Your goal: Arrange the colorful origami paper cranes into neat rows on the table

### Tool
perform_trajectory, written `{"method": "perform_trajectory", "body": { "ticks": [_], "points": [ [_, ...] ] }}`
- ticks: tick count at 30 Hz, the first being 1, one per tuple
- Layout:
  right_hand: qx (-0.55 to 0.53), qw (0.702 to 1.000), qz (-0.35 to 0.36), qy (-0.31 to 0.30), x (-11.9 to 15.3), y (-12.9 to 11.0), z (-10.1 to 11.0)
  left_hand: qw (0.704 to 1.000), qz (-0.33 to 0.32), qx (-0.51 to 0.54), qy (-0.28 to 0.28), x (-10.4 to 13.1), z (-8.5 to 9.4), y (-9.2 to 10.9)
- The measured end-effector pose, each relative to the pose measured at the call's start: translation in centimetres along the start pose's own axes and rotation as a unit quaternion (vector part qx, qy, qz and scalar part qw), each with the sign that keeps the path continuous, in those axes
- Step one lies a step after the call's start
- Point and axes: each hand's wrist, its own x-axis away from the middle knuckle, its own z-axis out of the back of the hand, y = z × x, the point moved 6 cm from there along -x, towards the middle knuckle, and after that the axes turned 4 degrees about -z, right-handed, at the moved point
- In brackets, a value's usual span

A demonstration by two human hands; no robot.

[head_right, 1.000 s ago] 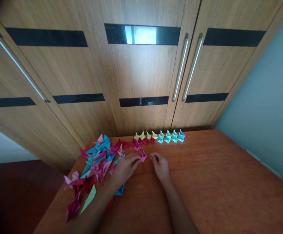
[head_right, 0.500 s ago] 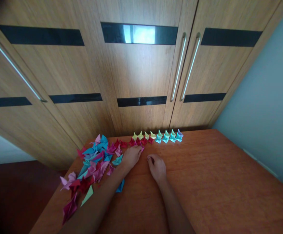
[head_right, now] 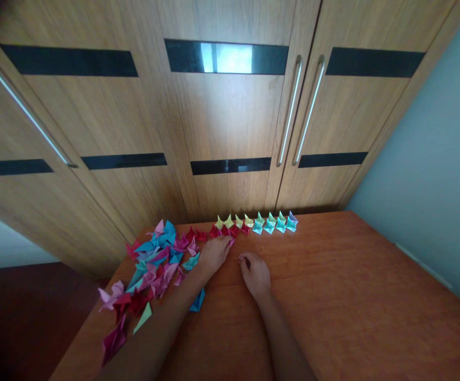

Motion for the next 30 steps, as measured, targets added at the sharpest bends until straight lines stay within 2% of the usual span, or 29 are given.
{"method": "perform_trajectory", "body": {
  "ticks": [3, 6, 9, 12, 18, 21, 25, 30],
  "points": [
    [0.017, 1.000, 0.001, -0.006, 0.0, -0.1, 0.0, 1.000, -0.003, 0.005, 0.020, 1.5, 0.9, 0.1],
    [0.025, 1.000, 0.006, -0.011, 0.0, -0.1, -0.1, 0.999, -0.015, 0.012, 0.035, 4.0, 1.7, 0.1],
    [0.037, 0.999, 0.017, -0.015, 0.1, -0.2, -0.2, 0.999, -0.012, 0.010, 0.045, 6.4, 2.6, -0.9],
    [0.040, 0.999, 0.020, -0.015, 0.2, -0.1, -0.4, 0.998, 0.013, -0.003, 0.056, 8.0, 3.7, -3.1],
    [0.033, 0.999, 0.021, -0.019, 0.3, 0.3, -0.6, 0.991, 0.100, -0.052, 0.076, 9.9, 7.5, -9.4],
    [0.036, 0.999, 0.020, -0.018, 0.4, 0.4, -0.6, 0.986, 0.132, -0.075, 0.071, 10.8, 8.8, -11.5],
    [0.037, 0.999, 0.018, -0.014, 0.4, 0.5, -0.6, 0.986, 0.138, -0.085, 0.039, 11.4, 8.7, -12.7],
    [0.038, 0.999, 0.016, -0.025, 0.4, 0.5, -0.6, 0.987, 0.135, -0.089, 0.021, 10.7, 7.8, -12.9]
  ]
}}
